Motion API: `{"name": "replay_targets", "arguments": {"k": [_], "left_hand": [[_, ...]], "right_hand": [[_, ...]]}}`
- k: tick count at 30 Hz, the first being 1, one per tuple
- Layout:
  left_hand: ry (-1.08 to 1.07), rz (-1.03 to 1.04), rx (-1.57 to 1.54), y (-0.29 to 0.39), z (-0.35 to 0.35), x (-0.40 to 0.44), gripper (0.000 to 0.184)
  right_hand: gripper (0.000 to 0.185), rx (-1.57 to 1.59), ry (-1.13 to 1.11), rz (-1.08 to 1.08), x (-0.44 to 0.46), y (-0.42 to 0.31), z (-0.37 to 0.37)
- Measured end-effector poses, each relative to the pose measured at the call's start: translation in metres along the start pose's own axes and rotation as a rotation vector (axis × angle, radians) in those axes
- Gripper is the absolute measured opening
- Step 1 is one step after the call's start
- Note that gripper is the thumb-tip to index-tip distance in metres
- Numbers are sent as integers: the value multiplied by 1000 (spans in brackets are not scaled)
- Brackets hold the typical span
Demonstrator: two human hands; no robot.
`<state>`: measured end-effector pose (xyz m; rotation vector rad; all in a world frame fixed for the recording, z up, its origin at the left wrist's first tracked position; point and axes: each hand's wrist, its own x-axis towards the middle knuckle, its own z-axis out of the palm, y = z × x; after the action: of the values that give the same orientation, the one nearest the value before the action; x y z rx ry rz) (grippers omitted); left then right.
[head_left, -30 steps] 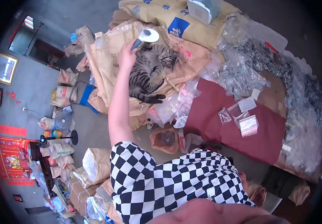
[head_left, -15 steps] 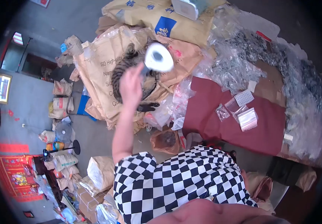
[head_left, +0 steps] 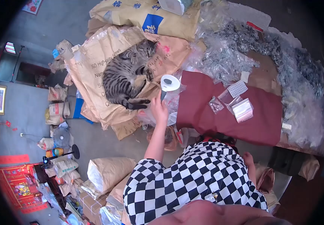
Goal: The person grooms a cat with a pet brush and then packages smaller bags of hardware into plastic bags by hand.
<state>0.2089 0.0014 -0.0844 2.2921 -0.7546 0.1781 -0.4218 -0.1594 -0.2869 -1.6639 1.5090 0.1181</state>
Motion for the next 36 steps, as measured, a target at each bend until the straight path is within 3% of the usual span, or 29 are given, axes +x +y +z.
{"name": "replay_targets", "arguments": {"k": [3,4,6,8,10,13,14,15,17,19,21,22,23,25,31,33,34,36], "left_hand": [[-3,64,40,-9,24,-15,66],[-120,41,113,-12,29,-21,69],[-95,63,174,-12,42,-26,68],[-174,-10,273,1,38,-23,68],[-123,9,322,0,41,-19,69],[-114,-37,350,22,37,-17,70],[3,-54,316,33,38,-19,69],[111,-70,280,46,40,-24,67],[103,-58,282,86,46,-40,63],[45,115,162,137,67,-60,59],[-168,326,-14,188,102,-82,57],[-472,346,-37,216,116,-85,57],[-576,384,-68,231,142,-108,63],[-674,661,-17,254,178,-126,69],[-589,360,-36,260,205,-135,60],[-488,23,-73,250,206,-132,49],[-487,6,-64,248,208,-130,49],[-271,-214,-55,244,215,-119,46]], "right_hand": [[33,-91,-94,-1,4,-11,-14],[34,-190,-97,-83,19,23,-8],[32,1201,-260,207,-112,-171,-70],[31,738,-214,87,-95,-121,-82],[31,169,-175,16,-35,-51,-92],[31,-247,-188,-13,32,-22,-119],[31,-348,-198,-47,45,-30,-134],[31,-424,-213,-84,56,-33,-149],[32,-580,-230,-217,42,-79,-196],[31,-524,-246,-184,44,-97,-225],[32,-444,-188,-241,42,-125,-252],[31,-382,-186,-248,47,-130,-260],[31,-317,-185,-265,55,-134,-266],[34,-284,-195,-381,76,-140,-270],[40,19,-320,-517,142,-224,-276],[43,68,-252,-532,175,-257,-256],[46,111,-206,-531,188,-280,-242],[52,123,-159,-462,226,-313,-193]]}}
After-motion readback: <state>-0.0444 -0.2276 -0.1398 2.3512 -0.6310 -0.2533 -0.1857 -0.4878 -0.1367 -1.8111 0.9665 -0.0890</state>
